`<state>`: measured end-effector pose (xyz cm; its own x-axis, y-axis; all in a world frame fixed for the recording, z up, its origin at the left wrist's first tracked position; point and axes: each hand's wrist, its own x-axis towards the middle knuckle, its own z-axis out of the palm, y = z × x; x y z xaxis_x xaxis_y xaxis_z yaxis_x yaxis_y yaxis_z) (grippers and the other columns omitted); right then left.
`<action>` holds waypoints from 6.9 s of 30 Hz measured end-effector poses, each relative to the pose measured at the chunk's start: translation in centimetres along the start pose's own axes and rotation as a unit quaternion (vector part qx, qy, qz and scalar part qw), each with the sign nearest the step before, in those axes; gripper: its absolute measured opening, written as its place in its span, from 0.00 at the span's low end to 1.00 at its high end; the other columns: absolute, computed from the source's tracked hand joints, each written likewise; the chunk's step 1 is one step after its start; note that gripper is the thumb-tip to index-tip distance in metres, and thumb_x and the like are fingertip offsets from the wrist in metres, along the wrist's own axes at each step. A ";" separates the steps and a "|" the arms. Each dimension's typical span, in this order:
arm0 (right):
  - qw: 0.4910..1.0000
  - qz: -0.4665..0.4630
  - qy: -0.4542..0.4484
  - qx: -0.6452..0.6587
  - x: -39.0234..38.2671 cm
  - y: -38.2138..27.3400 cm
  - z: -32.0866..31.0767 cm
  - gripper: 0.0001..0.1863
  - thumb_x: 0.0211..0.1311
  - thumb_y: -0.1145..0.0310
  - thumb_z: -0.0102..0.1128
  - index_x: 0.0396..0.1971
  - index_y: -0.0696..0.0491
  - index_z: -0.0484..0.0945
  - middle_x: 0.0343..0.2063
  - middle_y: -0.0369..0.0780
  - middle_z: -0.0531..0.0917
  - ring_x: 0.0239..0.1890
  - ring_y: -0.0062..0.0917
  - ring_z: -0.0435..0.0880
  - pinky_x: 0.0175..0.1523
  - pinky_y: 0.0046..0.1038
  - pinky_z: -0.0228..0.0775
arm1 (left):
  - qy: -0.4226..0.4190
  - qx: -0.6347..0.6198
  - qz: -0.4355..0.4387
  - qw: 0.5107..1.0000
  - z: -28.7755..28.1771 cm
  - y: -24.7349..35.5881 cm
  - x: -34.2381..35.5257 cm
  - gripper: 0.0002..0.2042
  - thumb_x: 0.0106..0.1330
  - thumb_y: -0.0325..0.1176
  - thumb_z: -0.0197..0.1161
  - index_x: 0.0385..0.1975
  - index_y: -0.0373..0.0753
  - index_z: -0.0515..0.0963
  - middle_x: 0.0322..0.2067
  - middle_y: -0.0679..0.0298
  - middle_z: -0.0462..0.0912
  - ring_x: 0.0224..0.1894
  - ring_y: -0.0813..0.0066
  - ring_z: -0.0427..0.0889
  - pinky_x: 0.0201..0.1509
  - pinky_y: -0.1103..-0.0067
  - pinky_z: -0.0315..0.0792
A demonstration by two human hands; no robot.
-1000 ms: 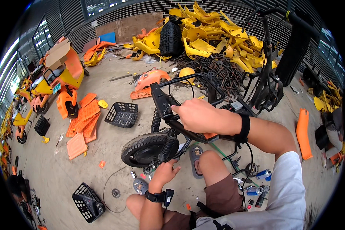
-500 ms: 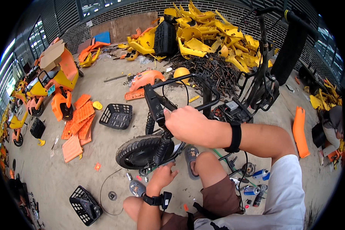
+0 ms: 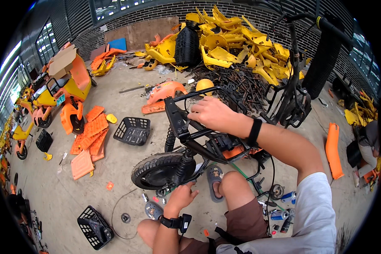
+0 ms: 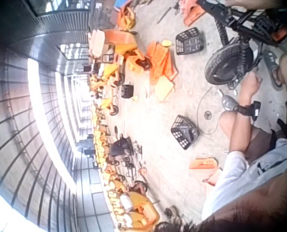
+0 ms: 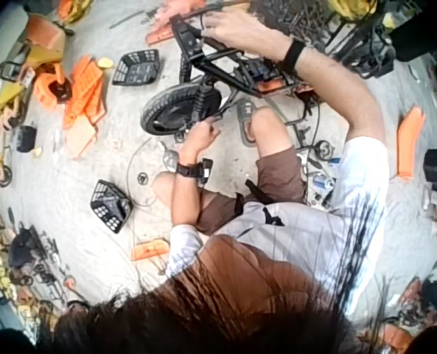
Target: The person secures wires to an electric scooter frame by hand using plastic zip ties, pulling them tight and checking the tension.
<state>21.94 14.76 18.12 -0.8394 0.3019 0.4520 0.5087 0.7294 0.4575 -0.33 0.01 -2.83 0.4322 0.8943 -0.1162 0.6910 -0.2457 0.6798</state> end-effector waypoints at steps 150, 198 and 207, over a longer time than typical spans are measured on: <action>0.865 0.231 -0.068 0.440 2.2 -1.7 -0.8 0.21 0.49 0.66 0.75 0.45 0.53 0.84 0.35 0.41 0.87 0.40 0.34 0.85 0.46 0.33 0.74 | 0.023 0.012 0.019 0.999 0.5 -0.9 -0.7 0.20 0.65 0.42 0.62 0.51 0.36 0.77 0.34 0.48 0.85 0.40 0.48 0.84 0.46 0.62 0.76; 0.833 0.291 -0.083 0.462 2.2 -2.3 -0.7 0.21 0.53 0.72 0.72 0.49 0.52 0.81 0.36 0.39 0.86 0.41 0.27 0.84 0.46 0.29 0.74 | 0.022 0.022 0.018 0.999 0.7 -1.1 -0.6 0.20 0.65 0.42 0.62 0.51 0.36 0.77 0.34 0.49 0.85 0.40 0.49 0.84 0.46 0.64 0.76; 0.834 0.295 -0.096 0.456 2.3 -2.3 -0.8 0.19 0.53 0.74 0.72 0.47 0.54 0.82 0.38 0.43 0.87 0.43 0.29 0.86 0.48 0.30 0.74 | 0.027 0.016 0.022 0.999 0.9 -1.3 -0.5 0.20 0.65 0.42 0.62 0.51 0.36 0.78 0.33 0.49 0.85 0.39 0.49 0.84 0.46 0.63 0.76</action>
<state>18.98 13.30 18.76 -0.5547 0.8019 0.2220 0.5602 0.5572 -0.6130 -0.90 -0.44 -4.34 0.4307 0.9013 -0.0472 0.6909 -0.2956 0.6598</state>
